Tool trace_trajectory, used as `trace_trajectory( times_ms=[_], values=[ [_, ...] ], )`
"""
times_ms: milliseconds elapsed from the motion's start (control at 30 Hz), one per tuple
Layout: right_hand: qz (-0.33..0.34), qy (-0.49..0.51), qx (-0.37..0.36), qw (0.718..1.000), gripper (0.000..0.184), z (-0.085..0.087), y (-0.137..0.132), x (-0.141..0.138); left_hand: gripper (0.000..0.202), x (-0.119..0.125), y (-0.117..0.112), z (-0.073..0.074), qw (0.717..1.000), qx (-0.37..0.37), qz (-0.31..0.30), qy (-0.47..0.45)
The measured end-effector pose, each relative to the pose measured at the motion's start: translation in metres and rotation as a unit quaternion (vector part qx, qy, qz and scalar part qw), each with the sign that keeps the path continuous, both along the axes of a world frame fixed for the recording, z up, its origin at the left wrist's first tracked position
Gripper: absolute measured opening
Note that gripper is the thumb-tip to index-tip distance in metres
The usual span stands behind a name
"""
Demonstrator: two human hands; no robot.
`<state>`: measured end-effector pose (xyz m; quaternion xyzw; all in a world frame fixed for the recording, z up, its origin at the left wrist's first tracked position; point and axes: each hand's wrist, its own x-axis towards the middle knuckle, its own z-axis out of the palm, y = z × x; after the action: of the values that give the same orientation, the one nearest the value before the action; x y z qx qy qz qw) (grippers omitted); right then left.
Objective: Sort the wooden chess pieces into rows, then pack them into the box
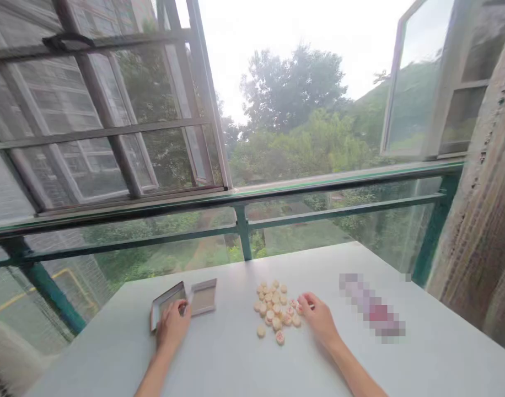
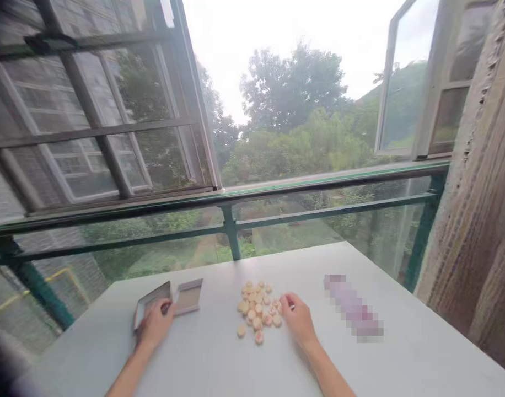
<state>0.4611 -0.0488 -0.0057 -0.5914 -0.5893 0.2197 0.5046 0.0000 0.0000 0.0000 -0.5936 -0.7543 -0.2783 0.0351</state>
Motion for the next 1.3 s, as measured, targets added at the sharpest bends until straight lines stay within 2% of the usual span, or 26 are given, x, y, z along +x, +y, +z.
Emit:
trace_trajectory(
  times_ms=[200, 267, 400, 467, 533, 600, 667, 733, 800, 967, 1033, 1100, 1133, 1200, 1300],
  values=[
    [-0.005, 0.002, 0.004, 1.0, 0.04, 0.003, -0.001, -0.001, 0.028, 0.025, -0.009, -0.006, 0.999, 0.001, -0.053, 0.011],
    [-0.007, 0.003, 0.007, 1.0, 0.039, 0.004, -0.002, -0.002, 0.029, 0.021, -0.014, -0.005, 0.998, 0.009, -0.056, 0.023],
    [-0.018, 0.009, 0.013, 1.0, 0.038, 0.003, -0.002, -0.002, 0.031, 0.002, -0.02, -0.007, 0.998, 0.007, -0.006, 0.068],
    [-0.021, 0.012, 0.018, 1.0, 0.037, 0.001, -0.001, -0.002, 0.031, -0.002, -0.022, -0.01, 0.996, 0.002, -0.001, 0.085],
    [-0.021, 0.012, 0.025, 0.999, 0.035, -0.001, 0.001, -0.003, 0.034, 0.004, -0.023, -0.013, 0.993, 0.038, -0.003, 0.111],
    [-0.018, 0.008, 0.033, 0.999, 0.033, -0.002, 0.001, -0.004, 0.045, 0.021, -0.024, -0.014, 0.986, 0.101, -0.002, 0.135],
    [-0.014, -0.001, 0.04, 0.999, 0.031, -0.002, 0.001, -0.005, 0.05, 0.042, -0.024, -0.015, 0.979, 0.133, -0.058, 0.142],
    [-0.01, -0.012, 0.044, 0.999, 0.031, -0.003, 0.0, -0.005, 0.042, 0.06, -0.022, -0.016, 0.973, 0.13, -0.126, 0.145],
    [-0.006, -0.024, 0.048, 0.999, 0.03, -0.004, -0.001, -0.005, 0.031, 0.07, -0.021, -0.019, 0.972, 0.113, -0.156, 0.138],
    [0.003, -0.054, 0.059, 0.997, 0.026, -0.008, 0.0, -0.007, 0.032, 0.058, -0.018, -0.026, 0.981, 0.113, -0.105, 0.115],
    [0.009, -0.064, 0.065, 0.996, 0.024, -0.008, 0.0, -0.009, 0.031, 0.056, -0.021, -0.023, 0.98, 0.135, -0.093, 0.111],
    [0.019, -0.072, 0.07, 0.995, 0.022, -0.007, 0.0, -0.01, 0.032, 0.066, -0.027, -0.016, 0.976, 0.164, -0.104, 0.097],
    [0.024, -0.078, 0.071, 0.994, 0.021, -0.006, -0.001, -0.011, 0.034, 0.076, -0.031, -0.011, 0.973, 0.178, -0.119, 0.085],
    [0.033, -0.091, 0.071, 0.993, 0.02, -0.003, -0.003, -0.012, 0.037, 0.105, -0.042, 0.0, 0.961, 0.173, -0.205, 0.07],
    [0.038, -0.108, 0.066, 0.991, 0.018, 0.0, -0.007, -0.013, 0.03, 0.152, -0.055, 0.01, 0.929, 0.102, -0.348, 0.071]
  ],
)
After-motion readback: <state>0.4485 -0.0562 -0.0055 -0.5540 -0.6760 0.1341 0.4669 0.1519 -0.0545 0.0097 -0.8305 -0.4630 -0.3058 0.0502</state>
